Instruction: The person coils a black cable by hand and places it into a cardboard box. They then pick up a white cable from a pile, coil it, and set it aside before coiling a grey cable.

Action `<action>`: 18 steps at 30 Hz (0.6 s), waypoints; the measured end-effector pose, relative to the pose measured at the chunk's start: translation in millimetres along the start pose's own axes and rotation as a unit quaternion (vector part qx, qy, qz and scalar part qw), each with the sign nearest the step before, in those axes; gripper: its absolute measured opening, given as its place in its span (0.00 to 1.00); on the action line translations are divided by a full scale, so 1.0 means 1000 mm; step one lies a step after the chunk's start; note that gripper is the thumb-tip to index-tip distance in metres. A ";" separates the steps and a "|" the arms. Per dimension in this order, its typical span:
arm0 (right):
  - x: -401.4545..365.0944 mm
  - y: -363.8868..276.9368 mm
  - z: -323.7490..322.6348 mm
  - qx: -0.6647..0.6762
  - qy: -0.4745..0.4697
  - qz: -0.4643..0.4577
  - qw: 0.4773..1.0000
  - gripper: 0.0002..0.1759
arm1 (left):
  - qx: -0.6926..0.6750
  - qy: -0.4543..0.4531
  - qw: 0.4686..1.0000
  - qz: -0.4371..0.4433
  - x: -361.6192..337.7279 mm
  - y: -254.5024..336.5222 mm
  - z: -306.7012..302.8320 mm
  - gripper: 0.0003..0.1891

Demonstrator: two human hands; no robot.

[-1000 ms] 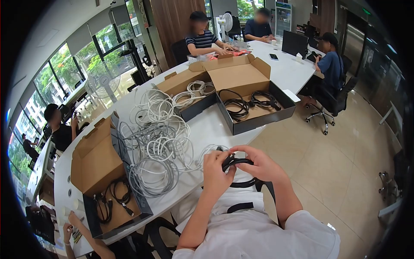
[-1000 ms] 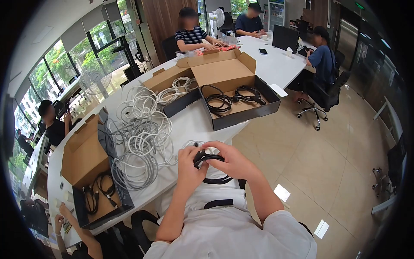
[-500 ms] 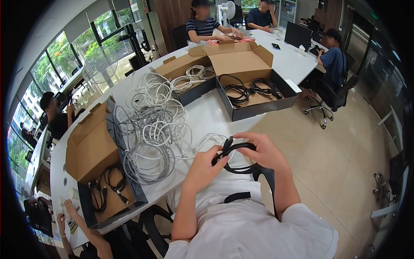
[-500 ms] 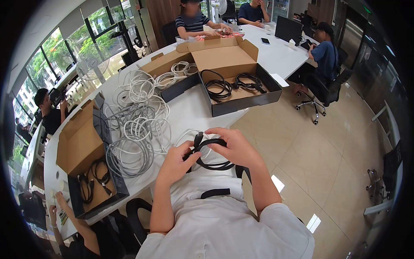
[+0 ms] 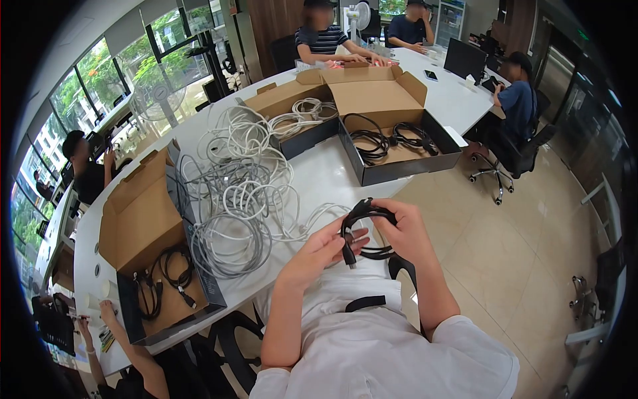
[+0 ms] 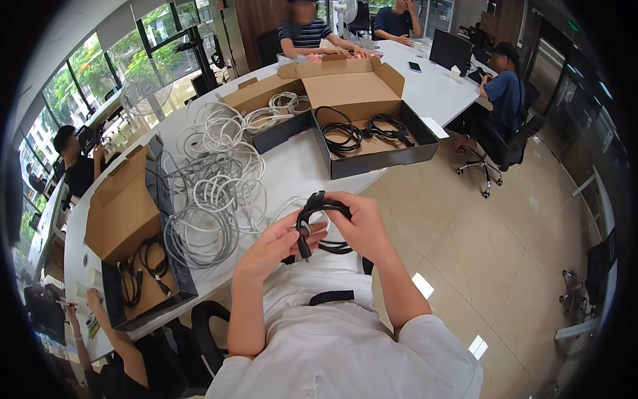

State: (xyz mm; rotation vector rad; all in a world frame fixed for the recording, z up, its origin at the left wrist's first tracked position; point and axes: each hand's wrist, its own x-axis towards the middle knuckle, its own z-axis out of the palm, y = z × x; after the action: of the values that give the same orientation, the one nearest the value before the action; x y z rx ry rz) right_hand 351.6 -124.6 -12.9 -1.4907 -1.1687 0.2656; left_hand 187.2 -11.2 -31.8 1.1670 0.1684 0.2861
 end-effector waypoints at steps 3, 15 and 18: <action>0.001 0.001 -0.007 0.077 -0.041 0.021 0.996 0.14 | 0.070 -0.058 0.995 -0.040 -0.011 0.023 0.003 0.25; -0.006 -0.018 -0.019 0.197 -0.132 0.089 0.968 0.15 | 0.491 0.137 0.850 0.131 0.001 -0.007 0.004 0.15; -0.009 -0.020 -0.017 0.186 -0.144 0.057 0.970 0.16 | 0.561 0.165 0.760 0.283 0.013 -0.005 0.010 0.18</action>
State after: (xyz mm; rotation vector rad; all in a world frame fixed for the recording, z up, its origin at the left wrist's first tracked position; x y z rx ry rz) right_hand 349.2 -145.0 5.7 -1.2118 -1.1822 0.7592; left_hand 202.8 -18.1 -32.3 2.3719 0.3147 1.0282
